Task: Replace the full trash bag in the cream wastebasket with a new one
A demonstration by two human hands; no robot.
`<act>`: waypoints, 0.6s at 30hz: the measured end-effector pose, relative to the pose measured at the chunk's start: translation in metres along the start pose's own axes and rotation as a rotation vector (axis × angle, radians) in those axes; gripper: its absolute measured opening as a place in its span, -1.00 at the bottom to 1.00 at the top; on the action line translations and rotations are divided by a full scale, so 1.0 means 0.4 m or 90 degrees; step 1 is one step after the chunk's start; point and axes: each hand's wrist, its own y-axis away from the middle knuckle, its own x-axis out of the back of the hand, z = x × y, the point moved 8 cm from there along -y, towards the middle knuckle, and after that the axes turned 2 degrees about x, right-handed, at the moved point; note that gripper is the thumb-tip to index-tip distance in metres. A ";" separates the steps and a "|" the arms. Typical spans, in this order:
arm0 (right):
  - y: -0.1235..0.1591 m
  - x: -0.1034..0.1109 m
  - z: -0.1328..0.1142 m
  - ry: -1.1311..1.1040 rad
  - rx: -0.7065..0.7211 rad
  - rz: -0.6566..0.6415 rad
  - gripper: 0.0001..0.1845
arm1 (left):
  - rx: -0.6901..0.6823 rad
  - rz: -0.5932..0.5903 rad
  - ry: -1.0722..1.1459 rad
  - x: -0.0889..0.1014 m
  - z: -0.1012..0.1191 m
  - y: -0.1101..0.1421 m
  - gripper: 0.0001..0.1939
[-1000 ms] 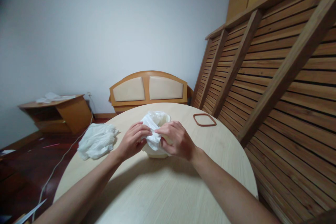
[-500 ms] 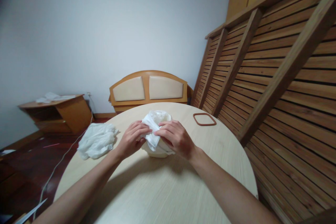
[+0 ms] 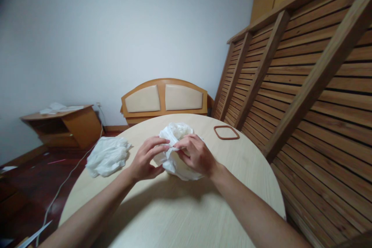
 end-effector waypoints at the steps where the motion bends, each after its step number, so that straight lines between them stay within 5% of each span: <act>1: -0.001 0.002 -0.003 0.001 0.005 0.004 -0.82 | -0.004 0.007 -0.002 0.002 0.006 -0.004 -0.55; 10: -0.011 0.002 -0.027 -0.027 0.046 -0.016 -0.80 | 0.025 0.035 -0.005 0.005 0.002 -0.016 -0.93; 18: -0.014 -0.004 0.004 0.043 -0.035 -0.033 -0.76 | 0.003 0.034 0.086 0.005 0.014 -0.010 -0.85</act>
